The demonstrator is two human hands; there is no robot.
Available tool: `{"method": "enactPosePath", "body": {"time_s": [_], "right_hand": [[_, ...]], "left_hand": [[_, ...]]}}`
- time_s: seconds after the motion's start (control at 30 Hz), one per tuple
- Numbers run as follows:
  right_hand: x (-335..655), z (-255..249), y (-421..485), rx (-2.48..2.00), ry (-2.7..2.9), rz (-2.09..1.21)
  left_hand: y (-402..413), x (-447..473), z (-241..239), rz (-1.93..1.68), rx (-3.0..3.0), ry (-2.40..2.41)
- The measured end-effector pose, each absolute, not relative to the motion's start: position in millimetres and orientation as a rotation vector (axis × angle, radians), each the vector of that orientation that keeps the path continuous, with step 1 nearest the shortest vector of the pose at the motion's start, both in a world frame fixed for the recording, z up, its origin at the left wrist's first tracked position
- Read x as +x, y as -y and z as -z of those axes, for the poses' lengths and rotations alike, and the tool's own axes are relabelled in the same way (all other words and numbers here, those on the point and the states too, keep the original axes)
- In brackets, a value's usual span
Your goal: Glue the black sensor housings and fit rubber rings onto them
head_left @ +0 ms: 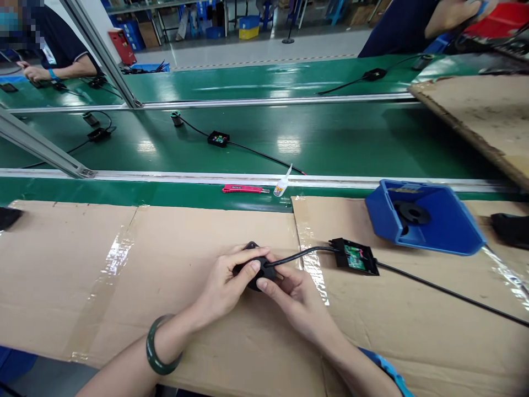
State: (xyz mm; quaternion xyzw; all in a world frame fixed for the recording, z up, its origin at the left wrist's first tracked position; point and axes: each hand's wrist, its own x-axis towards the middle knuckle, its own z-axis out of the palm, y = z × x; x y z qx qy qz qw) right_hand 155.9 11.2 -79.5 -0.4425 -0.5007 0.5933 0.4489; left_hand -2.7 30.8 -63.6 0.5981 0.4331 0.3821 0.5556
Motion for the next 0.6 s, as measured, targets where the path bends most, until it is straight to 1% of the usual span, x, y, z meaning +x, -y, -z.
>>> {"method": "enactPosePath", "body": {"time_s": [0.17,0.6], "right_hand": [[154.3,76.5,-10.0,-1.099,1.259,-1.412],[151.4,74.7,-13.3,-1.169,1.268,-1.413]], "left_hand": [[-30.1,1.1,64.1,-0.949,1.365,-1.049],[-37.8,9.5,64.8,-1.014,1.313,-1.070]]}}
